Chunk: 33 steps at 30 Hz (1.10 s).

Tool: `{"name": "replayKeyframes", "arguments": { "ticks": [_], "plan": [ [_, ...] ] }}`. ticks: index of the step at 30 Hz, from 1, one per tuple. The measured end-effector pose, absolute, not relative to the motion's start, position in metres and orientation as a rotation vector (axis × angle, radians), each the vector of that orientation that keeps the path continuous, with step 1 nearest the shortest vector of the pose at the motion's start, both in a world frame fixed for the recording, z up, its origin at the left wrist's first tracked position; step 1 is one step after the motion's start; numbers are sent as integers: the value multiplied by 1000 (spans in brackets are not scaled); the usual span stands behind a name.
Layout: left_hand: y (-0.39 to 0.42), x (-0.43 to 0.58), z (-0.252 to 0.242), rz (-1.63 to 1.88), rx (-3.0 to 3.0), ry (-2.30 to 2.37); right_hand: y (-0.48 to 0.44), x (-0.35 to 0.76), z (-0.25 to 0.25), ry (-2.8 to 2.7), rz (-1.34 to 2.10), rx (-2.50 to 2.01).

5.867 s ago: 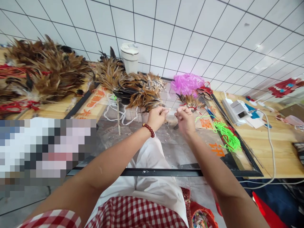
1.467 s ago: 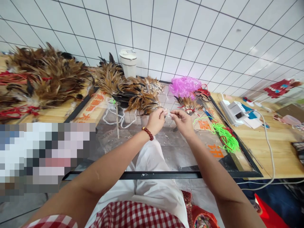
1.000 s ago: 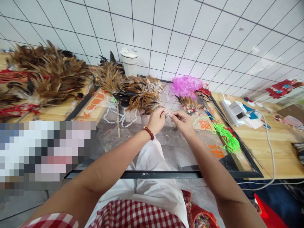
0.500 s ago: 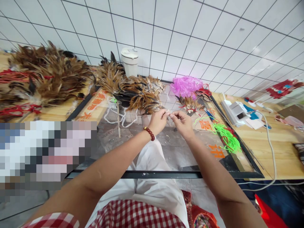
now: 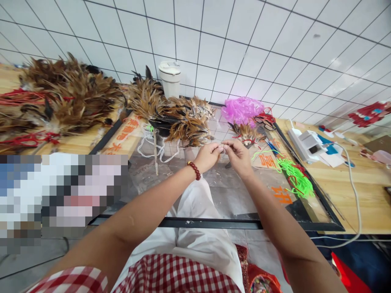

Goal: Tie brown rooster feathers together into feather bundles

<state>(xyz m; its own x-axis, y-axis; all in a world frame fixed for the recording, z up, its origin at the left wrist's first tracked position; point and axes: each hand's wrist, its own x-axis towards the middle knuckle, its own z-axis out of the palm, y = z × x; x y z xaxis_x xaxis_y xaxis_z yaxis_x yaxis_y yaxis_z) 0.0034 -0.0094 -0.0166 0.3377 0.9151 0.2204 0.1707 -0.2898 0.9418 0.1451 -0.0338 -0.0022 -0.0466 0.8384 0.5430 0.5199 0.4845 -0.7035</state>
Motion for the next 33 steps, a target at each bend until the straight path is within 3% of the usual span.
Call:
{"name": "replayKeyframes", "arguments": {
  "ticks": [6, 15, 23, 33],
  "plan": [
    [-8, 3, -15, 1325, 2026, 1099, -30, 148, -6, -1754, 319, -1099],
    [9, -8, -21, 1657, 1488, 1169, -13, 130, -24, -2325, 78, -1360],
    [11, -5, -28, 1568, 1316, 1066, -29, 144, -12, -2612, 12, -1182],
    [10, -5, -25, 1467, 1364, 1145, -35, 146, -3, -2545, -144, -1444]
  ]
}}
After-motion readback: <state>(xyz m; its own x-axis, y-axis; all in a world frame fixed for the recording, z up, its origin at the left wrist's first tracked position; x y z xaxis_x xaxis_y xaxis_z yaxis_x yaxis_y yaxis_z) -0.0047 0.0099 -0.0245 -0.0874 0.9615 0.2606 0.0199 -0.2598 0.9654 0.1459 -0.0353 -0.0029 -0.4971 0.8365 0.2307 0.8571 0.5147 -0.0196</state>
